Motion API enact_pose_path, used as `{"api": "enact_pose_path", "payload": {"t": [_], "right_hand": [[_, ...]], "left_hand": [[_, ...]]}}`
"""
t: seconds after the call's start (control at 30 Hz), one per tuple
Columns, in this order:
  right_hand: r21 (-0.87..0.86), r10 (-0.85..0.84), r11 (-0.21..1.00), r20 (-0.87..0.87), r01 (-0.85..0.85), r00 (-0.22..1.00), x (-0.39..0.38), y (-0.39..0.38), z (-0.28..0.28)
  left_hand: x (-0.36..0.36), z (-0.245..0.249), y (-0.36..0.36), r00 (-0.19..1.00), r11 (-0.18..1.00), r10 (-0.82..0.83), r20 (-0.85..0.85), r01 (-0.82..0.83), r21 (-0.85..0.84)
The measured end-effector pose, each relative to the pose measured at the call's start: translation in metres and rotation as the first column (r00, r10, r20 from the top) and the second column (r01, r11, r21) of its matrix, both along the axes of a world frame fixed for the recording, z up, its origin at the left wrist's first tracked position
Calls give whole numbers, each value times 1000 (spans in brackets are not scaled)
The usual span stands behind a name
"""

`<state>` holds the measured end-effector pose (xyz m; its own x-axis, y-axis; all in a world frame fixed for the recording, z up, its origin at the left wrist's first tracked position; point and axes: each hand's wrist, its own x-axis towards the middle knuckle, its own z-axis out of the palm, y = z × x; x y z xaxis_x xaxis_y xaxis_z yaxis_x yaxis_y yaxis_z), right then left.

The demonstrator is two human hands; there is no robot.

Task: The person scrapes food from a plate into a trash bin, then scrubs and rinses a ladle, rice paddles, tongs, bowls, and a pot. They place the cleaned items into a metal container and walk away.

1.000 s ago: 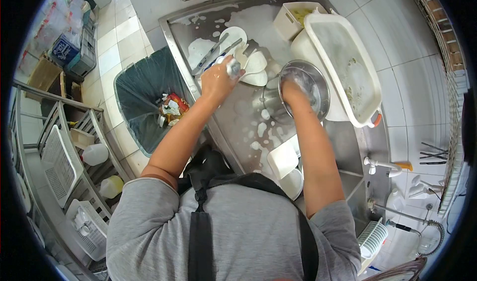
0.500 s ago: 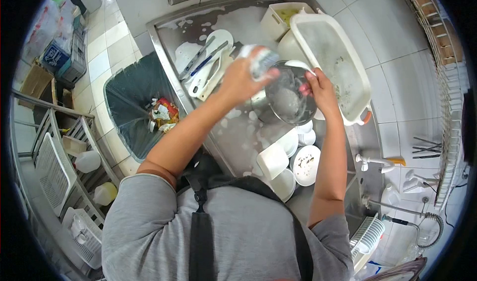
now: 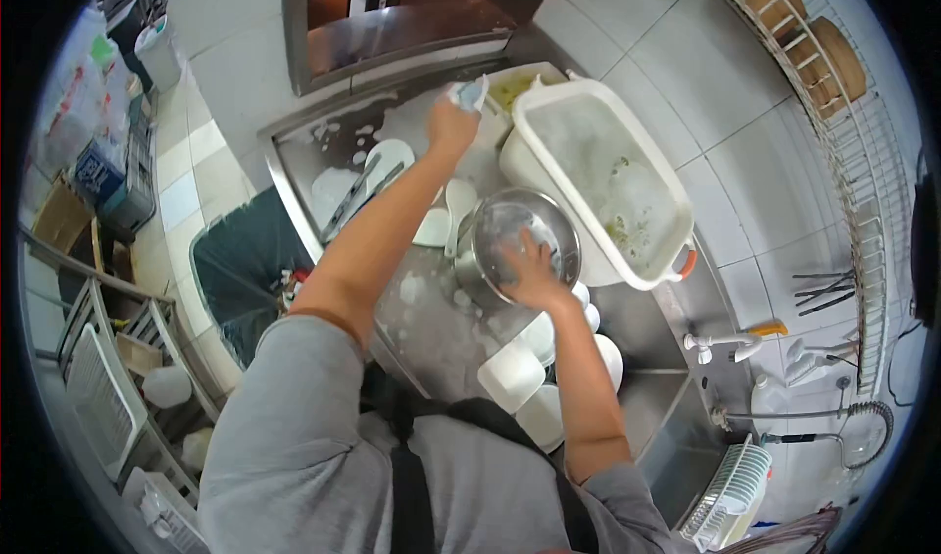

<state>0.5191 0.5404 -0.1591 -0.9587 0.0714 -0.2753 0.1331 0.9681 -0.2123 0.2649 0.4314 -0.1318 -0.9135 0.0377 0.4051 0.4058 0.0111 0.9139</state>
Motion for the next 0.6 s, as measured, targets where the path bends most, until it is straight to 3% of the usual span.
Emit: {"api": "enact_pose_path", "payload": {"t": [0.03,0.07,0.1,0.17,0.27,0.33,0.4,0.47,0.5,0.57,0.6], "right_hand": [[172,-109,981,139,84,984,-11,-19,13],[181,-115,979,120,92,986,-17,-23,6],[229,-188,961,142,153,972,-25,-23,-4],[280,-265,936,160,214,951,-30,-13,-6],[127,-288,954,130,273,949,-30,-6,6],[-77,-362,929,16,362,932,-25,3,2],[-91,-398,916,-84,391,913,-27,8,-9],[-115,-441,897,-174,427,880,-25,5,-9],[-89,-439,898,-117,431,891,-26,3,-3],[-77,-443,896,-78,437,893,-26,2,2],[-19,-413,911,-38,413,910,-26,4,-2]], "left_hand": [[-34,11,29,978,989,-144,148,145,1],[-49,18,46,911,960,-270,311,278,20],[-50,29,56,915,959,-277,294,282,27],[-40,41,71,999,965,25,-35,-34,-261],[28,91,45,962,909,-258,91,273,-316],[60,71,37,782,759,-622,-36,592,-269],[88,55,27,574,460,-815,81,725,-512],[102,24,27,489,106,-839,237,575,-811],[112,18,26,483,90,-842,241,567,-819],[125,11,26,670,160,-726,155,384,-909],[127,2,28,667,151,-731,144,364,-919]]}}
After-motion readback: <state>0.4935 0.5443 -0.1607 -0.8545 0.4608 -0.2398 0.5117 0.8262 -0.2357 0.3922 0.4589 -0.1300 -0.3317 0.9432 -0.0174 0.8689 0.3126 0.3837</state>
